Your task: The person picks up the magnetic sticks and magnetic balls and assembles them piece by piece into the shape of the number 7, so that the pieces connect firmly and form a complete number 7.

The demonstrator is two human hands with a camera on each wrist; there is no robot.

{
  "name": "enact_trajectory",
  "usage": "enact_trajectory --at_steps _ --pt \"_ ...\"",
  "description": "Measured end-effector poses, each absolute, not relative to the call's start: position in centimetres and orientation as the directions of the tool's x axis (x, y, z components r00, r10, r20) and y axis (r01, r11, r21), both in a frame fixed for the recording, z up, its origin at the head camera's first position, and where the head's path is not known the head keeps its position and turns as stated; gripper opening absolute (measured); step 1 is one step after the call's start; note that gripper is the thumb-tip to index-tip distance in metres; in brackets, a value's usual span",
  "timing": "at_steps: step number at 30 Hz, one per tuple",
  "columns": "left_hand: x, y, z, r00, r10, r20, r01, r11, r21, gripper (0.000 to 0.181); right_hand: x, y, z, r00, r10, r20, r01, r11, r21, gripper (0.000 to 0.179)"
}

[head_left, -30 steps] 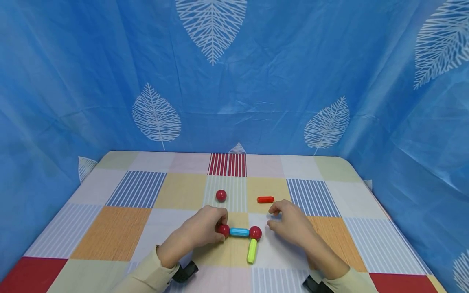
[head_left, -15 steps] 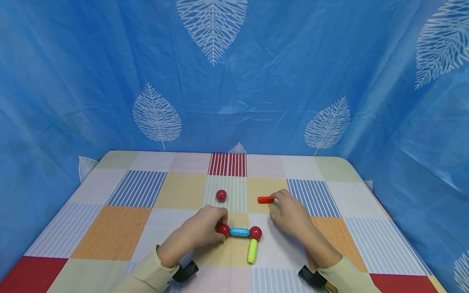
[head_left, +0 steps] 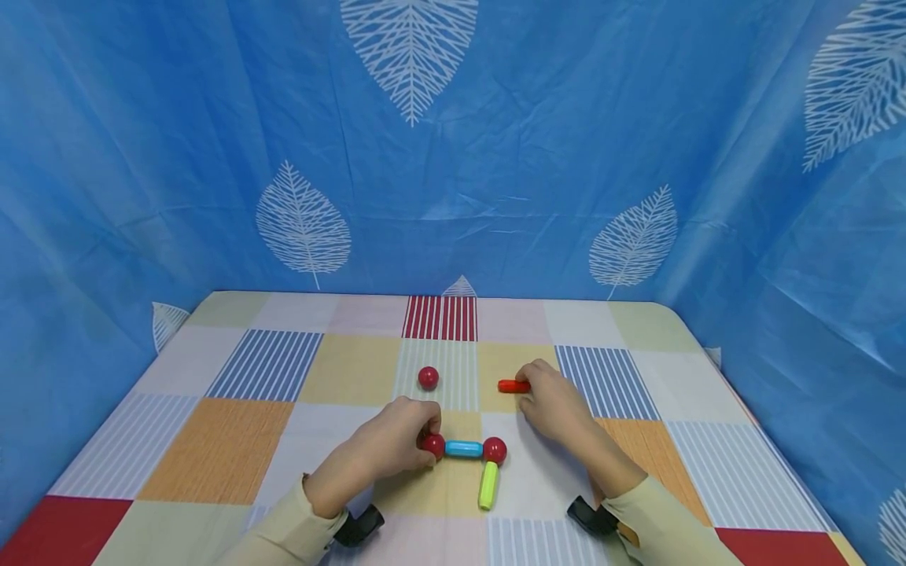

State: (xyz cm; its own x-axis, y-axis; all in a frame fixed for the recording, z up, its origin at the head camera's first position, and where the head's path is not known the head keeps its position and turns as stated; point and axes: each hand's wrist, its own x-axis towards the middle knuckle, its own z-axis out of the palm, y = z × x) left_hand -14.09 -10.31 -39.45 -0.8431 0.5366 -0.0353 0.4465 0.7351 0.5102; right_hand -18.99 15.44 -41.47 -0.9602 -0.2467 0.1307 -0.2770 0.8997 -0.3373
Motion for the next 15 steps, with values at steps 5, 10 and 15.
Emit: enact_trajectory --at_steps 5,10,15 --pt "-14.1 -10.27 -39.48 -0.841 0.541 -0.032 0.45 0.73 0.514 0.031 -19.13 15.63 -41.32 -0.969 -0.226 0.099 -0.246 0.906 -0.345 0.02" --pt "-14.07 -10.26 -39.45 -0.842 0.538 -0.04 0.445 0.735 0.512 0.031 -18.93 15.81 -41.28 -0.971 -0.223 0.081 -0.237 0.901 -0.363 0.018" --pt "-14.1 -10.3 -39.33 -0.841 0.54 -0.032 0.449 0.729 0.516 0.031 -18.45 16.0 -41.24 -0.973 -0.218 0.071 -0.229 0.891 -0.393 0.018"
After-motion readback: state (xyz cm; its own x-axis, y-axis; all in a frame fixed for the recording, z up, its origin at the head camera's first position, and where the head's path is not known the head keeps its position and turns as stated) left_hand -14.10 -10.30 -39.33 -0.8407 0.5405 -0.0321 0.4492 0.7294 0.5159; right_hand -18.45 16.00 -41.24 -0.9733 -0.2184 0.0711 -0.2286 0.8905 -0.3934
